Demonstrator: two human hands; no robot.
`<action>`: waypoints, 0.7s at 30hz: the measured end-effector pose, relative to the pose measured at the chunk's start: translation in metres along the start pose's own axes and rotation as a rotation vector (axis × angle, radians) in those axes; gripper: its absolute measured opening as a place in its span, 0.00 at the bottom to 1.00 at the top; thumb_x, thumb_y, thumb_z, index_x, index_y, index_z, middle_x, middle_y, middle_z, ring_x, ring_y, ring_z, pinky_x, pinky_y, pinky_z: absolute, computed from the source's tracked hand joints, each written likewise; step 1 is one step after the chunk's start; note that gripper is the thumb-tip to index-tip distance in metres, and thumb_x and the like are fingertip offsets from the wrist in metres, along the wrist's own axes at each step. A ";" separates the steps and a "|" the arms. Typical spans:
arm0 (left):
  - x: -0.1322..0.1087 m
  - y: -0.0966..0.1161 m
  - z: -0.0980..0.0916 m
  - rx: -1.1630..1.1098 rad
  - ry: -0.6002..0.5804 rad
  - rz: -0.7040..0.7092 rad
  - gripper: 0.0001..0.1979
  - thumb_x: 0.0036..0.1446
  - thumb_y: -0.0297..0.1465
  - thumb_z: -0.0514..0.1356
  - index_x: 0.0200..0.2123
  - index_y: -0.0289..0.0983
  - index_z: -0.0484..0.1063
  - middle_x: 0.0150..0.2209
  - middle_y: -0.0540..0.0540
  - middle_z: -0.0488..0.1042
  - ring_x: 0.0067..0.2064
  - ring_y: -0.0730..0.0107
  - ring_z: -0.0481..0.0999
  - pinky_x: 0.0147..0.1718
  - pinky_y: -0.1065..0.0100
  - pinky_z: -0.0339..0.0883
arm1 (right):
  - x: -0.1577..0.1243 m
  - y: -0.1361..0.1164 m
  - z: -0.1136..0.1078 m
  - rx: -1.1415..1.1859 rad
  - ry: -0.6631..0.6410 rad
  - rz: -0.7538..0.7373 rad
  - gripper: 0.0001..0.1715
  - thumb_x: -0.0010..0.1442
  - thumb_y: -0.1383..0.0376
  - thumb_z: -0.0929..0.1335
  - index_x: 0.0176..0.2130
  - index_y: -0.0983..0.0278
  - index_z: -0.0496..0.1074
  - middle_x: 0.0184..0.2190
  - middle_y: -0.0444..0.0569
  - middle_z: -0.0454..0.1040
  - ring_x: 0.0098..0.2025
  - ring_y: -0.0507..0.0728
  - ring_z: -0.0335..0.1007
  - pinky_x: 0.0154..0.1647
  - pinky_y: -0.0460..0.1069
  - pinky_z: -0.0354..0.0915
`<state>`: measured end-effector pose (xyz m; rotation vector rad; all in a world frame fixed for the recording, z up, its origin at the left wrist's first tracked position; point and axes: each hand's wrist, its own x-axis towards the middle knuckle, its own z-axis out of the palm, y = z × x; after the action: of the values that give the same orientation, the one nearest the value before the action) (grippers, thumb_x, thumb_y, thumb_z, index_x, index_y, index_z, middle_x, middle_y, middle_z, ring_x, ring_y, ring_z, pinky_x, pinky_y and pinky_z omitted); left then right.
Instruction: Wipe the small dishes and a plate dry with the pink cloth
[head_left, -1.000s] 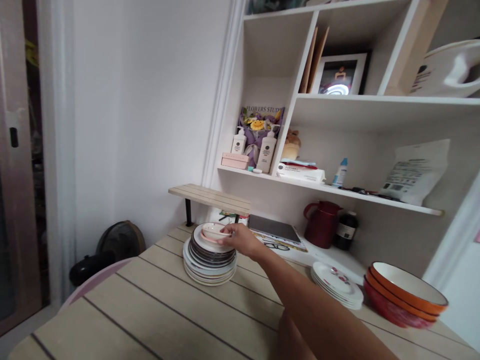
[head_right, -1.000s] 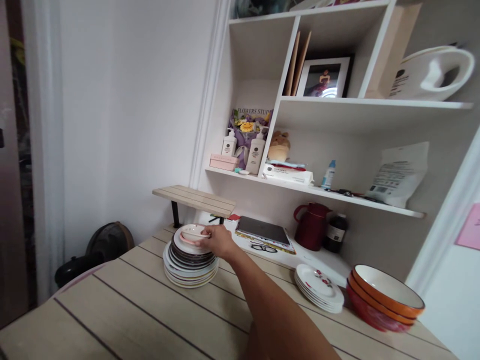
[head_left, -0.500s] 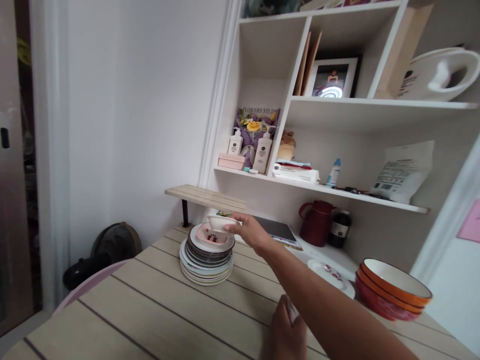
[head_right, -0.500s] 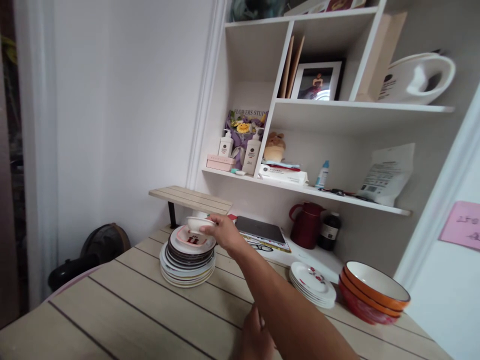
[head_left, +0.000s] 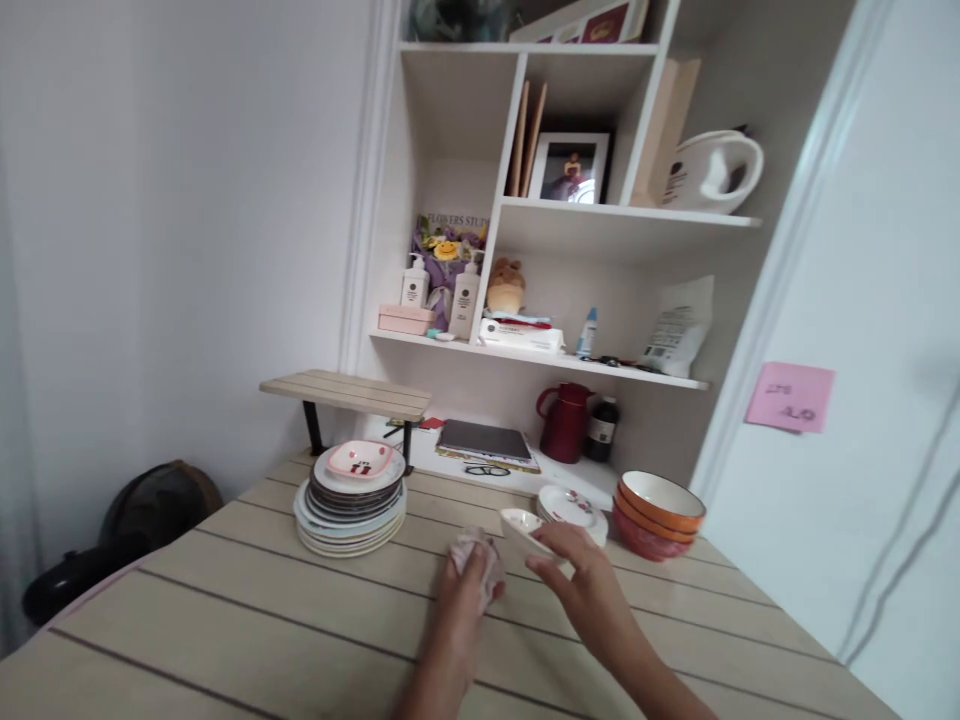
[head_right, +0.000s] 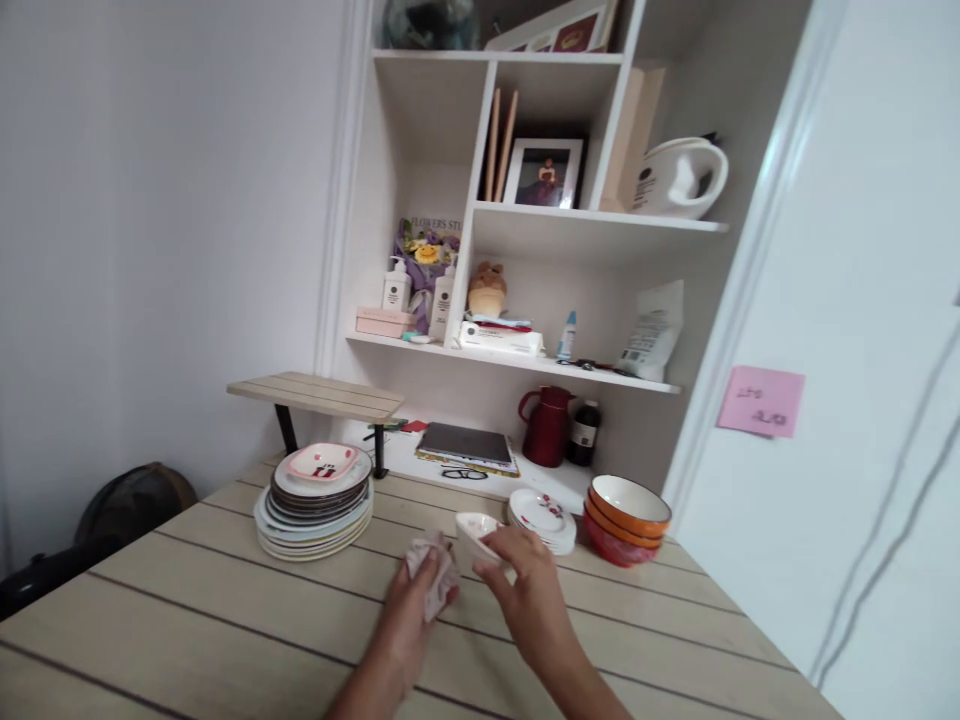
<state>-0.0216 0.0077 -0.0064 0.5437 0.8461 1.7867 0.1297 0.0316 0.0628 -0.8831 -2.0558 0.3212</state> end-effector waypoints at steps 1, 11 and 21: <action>-0.001 0.002 0.000 -0.009 -0.002 0.001 0.30 0.38 0.48 0.71 0.43 0.38 0.74 0.42 0.42 0.79 0.38 0.64 0.78 0.34 0.68 0.70 | -0.007 0.002 0.001 -0.037 -0.018 -0.009 0.12 0.60 0.56 0.67 0.38 0.59 0.77 0.41 0.52 0.78 0.49 0.65 0.68 0.52 0.59 0.59; -0.009 0.009 0.003 0.049 -0.018 0.058 0.30 0.42 0.45 0.71 0.48 0.39 0.72 0.46 0.43 0.79 0.46 0.63 0.78 0.44 0.66 0.70 | -0.039 0.016 0.016 -0.181 -0.066 -0.065 0.04 0.58 0.62 0.70 0.34 0.54 0.78 0.43 0.46 0.79 0.52 0.62 0.65 0.60 0.60 0.46; -0.008 0.006 0.001 0.259 -0.046 0.090 0.33 0.44 0.48 0.69 0.51 0.39 0.70 0.47 0.41 0.78 0.46 0.61 0.78 0.45 0.64 0.70 | -0.043 0.027 0.004 0.173 -0.145 0.004 0.19 0.63 0.52 0.63 0.33 0.58 0.77 0.47 0.50 0.76 0.56 0.64 0.62 0.60 0.60 0.50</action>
<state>-0.0215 -0.0003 -0.0011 0.7985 1.0425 1.7495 0.1559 0.0213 0.0204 -0.7775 -2.1220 0.5704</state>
